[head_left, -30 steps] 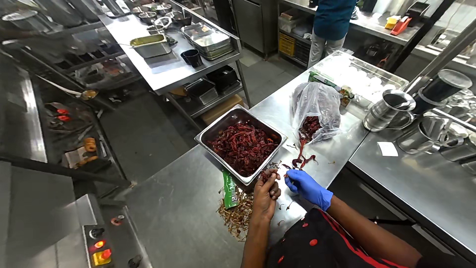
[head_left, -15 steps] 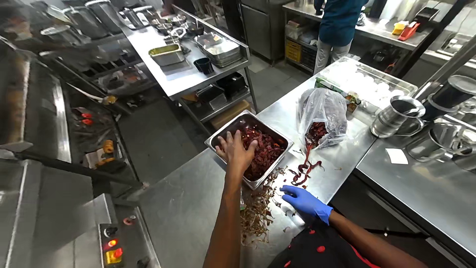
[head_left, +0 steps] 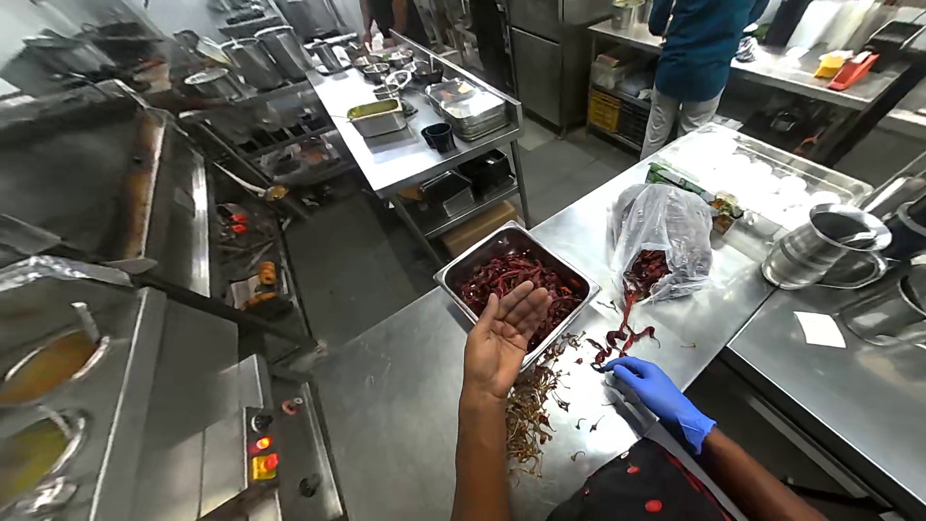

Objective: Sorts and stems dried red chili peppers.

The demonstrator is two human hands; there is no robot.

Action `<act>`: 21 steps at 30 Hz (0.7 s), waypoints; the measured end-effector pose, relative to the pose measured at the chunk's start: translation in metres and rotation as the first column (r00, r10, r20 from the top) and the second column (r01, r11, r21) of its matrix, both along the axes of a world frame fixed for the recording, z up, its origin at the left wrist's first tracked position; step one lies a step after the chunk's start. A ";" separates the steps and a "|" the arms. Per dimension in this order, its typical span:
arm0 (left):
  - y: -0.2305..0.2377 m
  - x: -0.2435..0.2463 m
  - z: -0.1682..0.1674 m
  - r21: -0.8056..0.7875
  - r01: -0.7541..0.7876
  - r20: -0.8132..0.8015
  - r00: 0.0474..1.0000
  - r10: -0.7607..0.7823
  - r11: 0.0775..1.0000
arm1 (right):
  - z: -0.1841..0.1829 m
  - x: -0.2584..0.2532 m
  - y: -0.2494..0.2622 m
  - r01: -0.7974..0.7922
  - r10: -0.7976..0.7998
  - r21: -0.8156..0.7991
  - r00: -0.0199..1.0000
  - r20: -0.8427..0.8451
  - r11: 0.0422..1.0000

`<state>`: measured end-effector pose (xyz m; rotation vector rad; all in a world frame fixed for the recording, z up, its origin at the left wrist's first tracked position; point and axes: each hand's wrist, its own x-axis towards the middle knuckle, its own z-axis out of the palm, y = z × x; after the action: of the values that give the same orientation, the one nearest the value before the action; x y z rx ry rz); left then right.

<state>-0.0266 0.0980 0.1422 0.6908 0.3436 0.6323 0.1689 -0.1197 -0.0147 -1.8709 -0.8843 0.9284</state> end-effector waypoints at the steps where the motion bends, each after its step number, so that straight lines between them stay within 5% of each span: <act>1: -0.003 0.000 0.000 -0.034 -0.007 0.024 1.000 0.007 0.999 | 0.002 0.000 0.000 0.009 -0.009 0.002 1.000 -0.006 1.000; 6: -0.006 0.001 -0.006 -0.201 0.072 0.305 0.952 -0.008 0.977 | 0.004 -0.004 0.002 0.022 -0.022 0.020 1.000 -0.003 1.000; 10: -0.005 0.003 -0.016 -0.153 0.123 0.501 0.865 -0.030 0.980 | 0.010 -0.012 -0.001 0.031 -0.031 0.000 1.000 -0.003 1.000; 21: 0.004 0.006 -0.031 -0.165 0.113 0.484 0.875 -0.020 0.980 | 0.011 -0.021 -0.002 0.102 -0.104 -0.057 0.994 -0.043 0.993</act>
<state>-0.0203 0.1024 0.1117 0.3415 -0.0853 0.6726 0.1480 -0.1220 -0.0040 -1.9152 -0.7342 0.9369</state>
